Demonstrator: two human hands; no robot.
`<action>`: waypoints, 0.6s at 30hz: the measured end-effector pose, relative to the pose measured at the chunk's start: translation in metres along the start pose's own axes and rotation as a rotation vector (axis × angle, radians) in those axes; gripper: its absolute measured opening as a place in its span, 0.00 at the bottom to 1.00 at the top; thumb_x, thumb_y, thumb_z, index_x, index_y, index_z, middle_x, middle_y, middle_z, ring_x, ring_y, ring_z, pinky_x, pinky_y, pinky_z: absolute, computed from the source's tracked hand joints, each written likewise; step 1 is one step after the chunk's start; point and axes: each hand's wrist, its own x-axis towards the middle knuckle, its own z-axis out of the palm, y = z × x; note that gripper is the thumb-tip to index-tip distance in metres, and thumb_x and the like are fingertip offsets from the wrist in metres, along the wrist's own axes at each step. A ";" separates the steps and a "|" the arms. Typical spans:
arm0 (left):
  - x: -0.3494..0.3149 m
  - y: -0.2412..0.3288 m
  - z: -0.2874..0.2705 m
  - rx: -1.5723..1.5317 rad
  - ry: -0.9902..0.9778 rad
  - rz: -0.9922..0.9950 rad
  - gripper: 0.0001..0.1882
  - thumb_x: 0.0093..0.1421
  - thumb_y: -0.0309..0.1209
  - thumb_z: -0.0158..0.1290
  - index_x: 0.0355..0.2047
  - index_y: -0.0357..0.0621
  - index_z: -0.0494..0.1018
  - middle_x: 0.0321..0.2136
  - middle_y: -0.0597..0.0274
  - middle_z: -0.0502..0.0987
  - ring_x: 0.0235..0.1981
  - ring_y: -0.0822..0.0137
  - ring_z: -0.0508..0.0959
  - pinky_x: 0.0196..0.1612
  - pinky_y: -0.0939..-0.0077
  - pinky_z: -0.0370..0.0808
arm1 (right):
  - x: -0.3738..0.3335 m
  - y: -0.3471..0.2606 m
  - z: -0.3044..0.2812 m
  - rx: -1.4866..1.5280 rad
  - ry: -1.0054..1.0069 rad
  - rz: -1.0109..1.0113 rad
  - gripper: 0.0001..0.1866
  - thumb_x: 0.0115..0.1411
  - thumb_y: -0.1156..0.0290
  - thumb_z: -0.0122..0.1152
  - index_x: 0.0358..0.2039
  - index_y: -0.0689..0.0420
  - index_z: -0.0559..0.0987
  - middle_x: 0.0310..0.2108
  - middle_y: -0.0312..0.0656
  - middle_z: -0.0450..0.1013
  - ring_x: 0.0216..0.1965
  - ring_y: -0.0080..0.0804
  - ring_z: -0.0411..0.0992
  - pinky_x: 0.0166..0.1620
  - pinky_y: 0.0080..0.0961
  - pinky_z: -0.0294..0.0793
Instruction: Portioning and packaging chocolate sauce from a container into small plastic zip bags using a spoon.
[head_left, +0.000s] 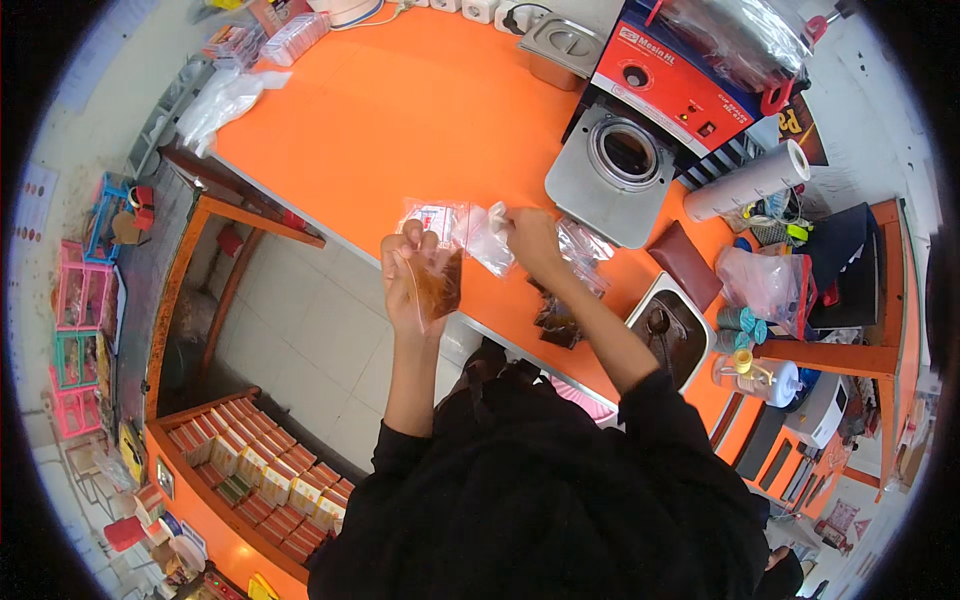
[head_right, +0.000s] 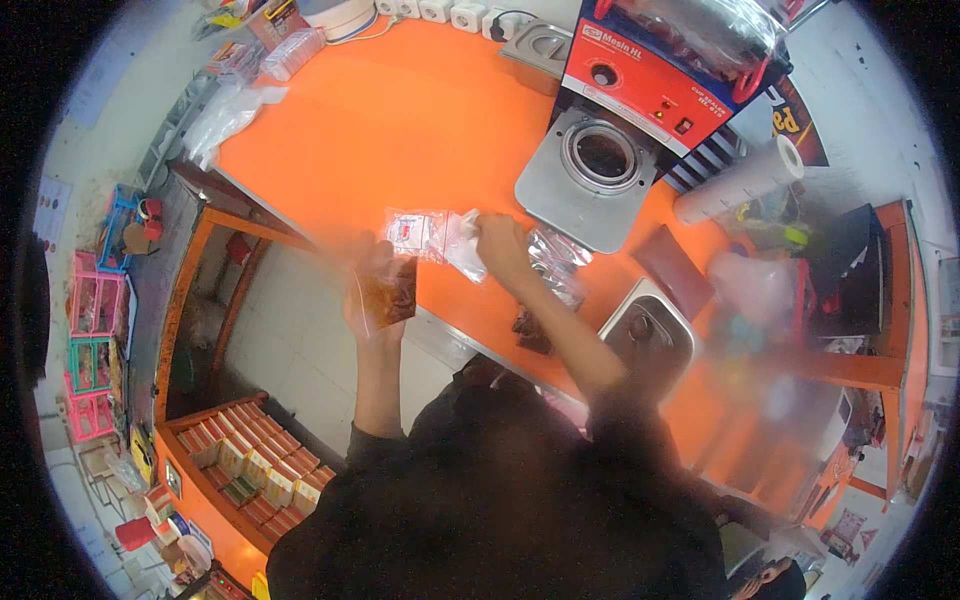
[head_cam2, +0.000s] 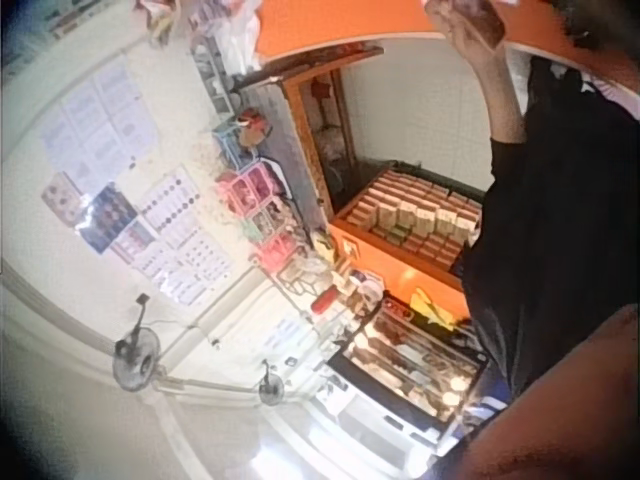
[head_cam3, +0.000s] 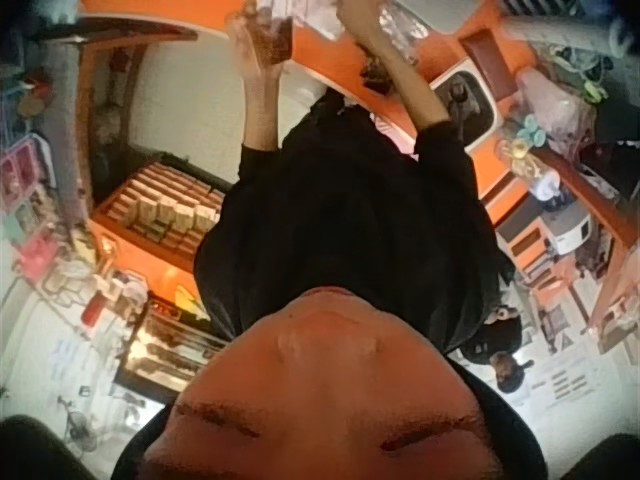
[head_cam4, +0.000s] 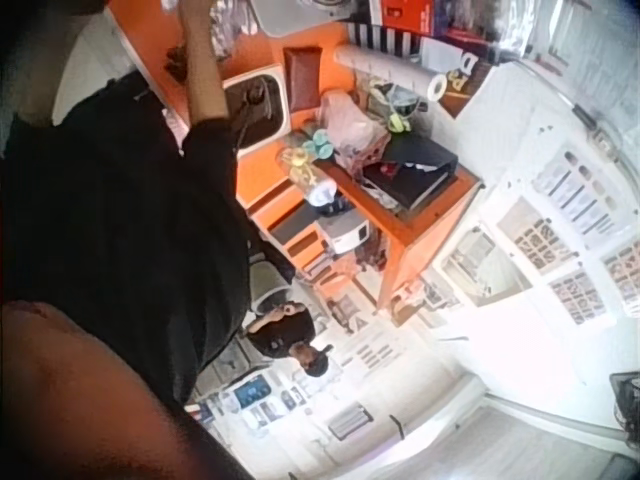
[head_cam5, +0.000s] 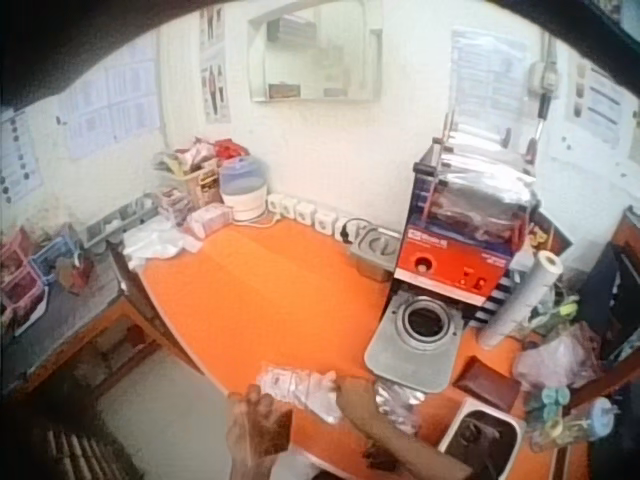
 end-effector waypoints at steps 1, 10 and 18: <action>0.002 -0.006 0.003 -0.004 -0.002 0.000 0.06 0.63 0.34 0.43 0.33 0.48 0.62 0.35 0.66 0.59 0.33 0.71 0.63 0.39 0.74 0.66 | -0.009 -0.014 -0.025 0.260 -0.017 0.077 0.04 0.47 0.77 0.58 0.25 0.62 0.76 0.24 0.47 0.74 0.24 0.35 0.74 0.28 0.27 0.74; -0.006 -0.032 0.077 0.027 0.007 -0.191 0.05 0.65 0.34 0.40 0.36 0.50 0.58 0.34 0.67 0.59 0.33 0.75 0.65 0.33 0.78 0.69 | -0.080 -0.077 -0.157 0.773 0.473 -0.076 0.06 0.50 0.80 0.57 0.31 0.62 0.76 0.29 0.43 0.73 0.27 0.34 0.73 0.27 0.24 0.71; -0.014 -0.054 0.090 0.293 -0.072 -0.029 0.07 0.63 0.33 0.44 0.33 0.46 0.59 0.34 0.63 0.59 0.28 0.77 0.61 0.28 0.85 0.66 | -0.110 -0.073 -0.146 0.901 0.422 -0.213 0.13 0.47 0.89 0.49 0.30 0.62 0.79 0.35 0.43 0.72 0.31 0.28 0.72 0.31 0.19 0.70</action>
